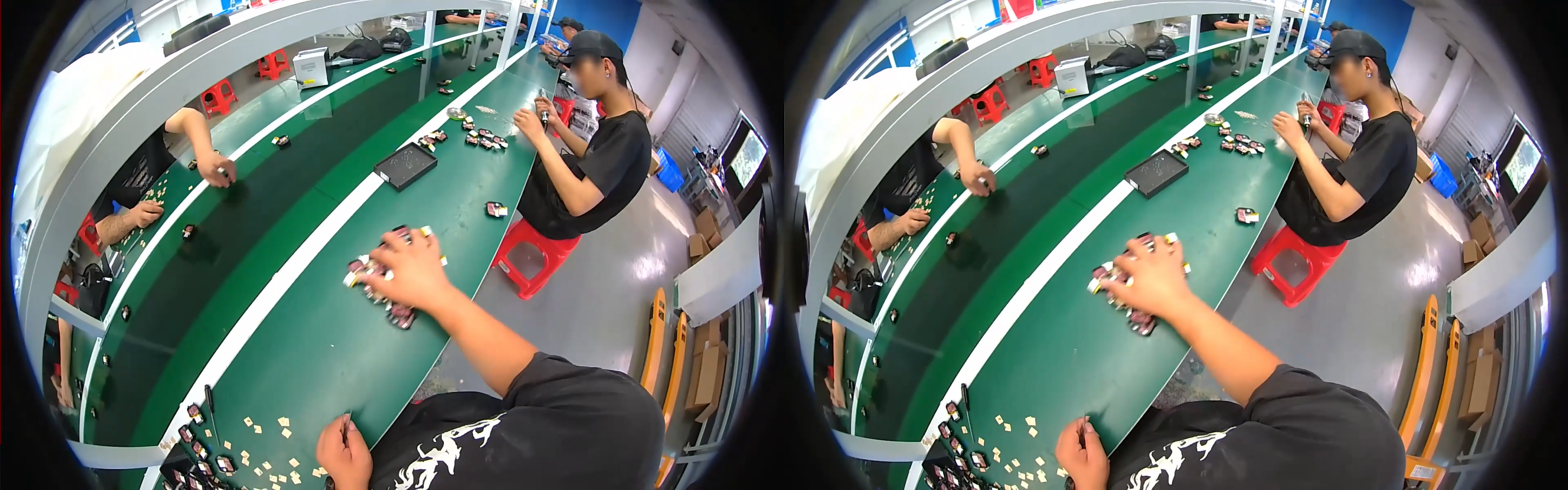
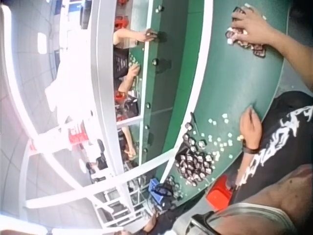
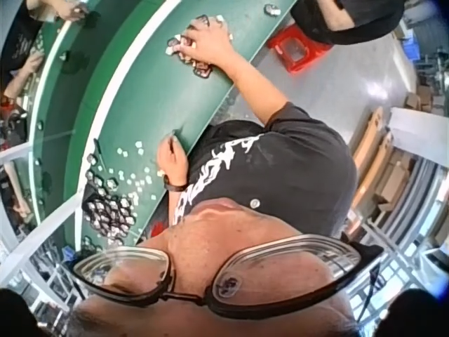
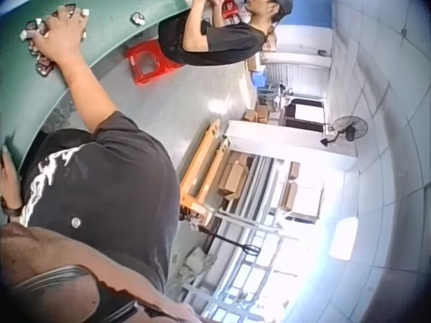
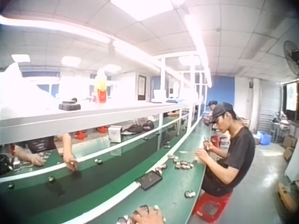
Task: The recorder is assembling small electronic components, specifically attaching small square pads to larger battery or circuit units using tweezers.
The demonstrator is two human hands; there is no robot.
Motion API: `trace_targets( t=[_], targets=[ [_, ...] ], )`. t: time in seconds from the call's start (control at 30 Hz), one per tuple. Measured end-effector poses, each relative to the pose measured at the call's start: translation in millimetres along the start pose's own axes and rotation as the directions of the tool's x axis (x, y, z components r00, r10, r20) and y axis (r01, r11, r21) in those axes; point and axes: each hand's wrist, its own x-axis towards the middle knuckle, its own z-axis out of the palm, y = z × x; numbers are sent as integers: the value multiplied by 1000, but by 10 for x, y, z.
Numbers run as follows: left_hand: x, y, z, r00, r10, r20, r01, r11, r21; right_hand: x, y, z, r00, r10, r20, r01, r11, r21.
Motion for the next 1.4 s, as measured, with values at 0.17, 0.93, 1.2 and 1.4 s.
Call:
trace_targets(
  t=[0.17,0.93,1.2,1.4],
  targets=[
    [-75,-79,33,999,-46,-16,45,997,-64,-332,-971,233,985,-167,-53,172,976,130],
    [23,58,-53,995,-90,-42,89,996,-29,-85,789,-150,993,19,116,-18,1000,-7],
    [58,59,-16,994,-69,-81,67,997,-25,166,652,-429,881,-403,249,299,881,368],
    [99,16,16,997,-72,-11,73,996,51,1400,2983,-550,893,400,-206,-448,829,-333]
  ],
)
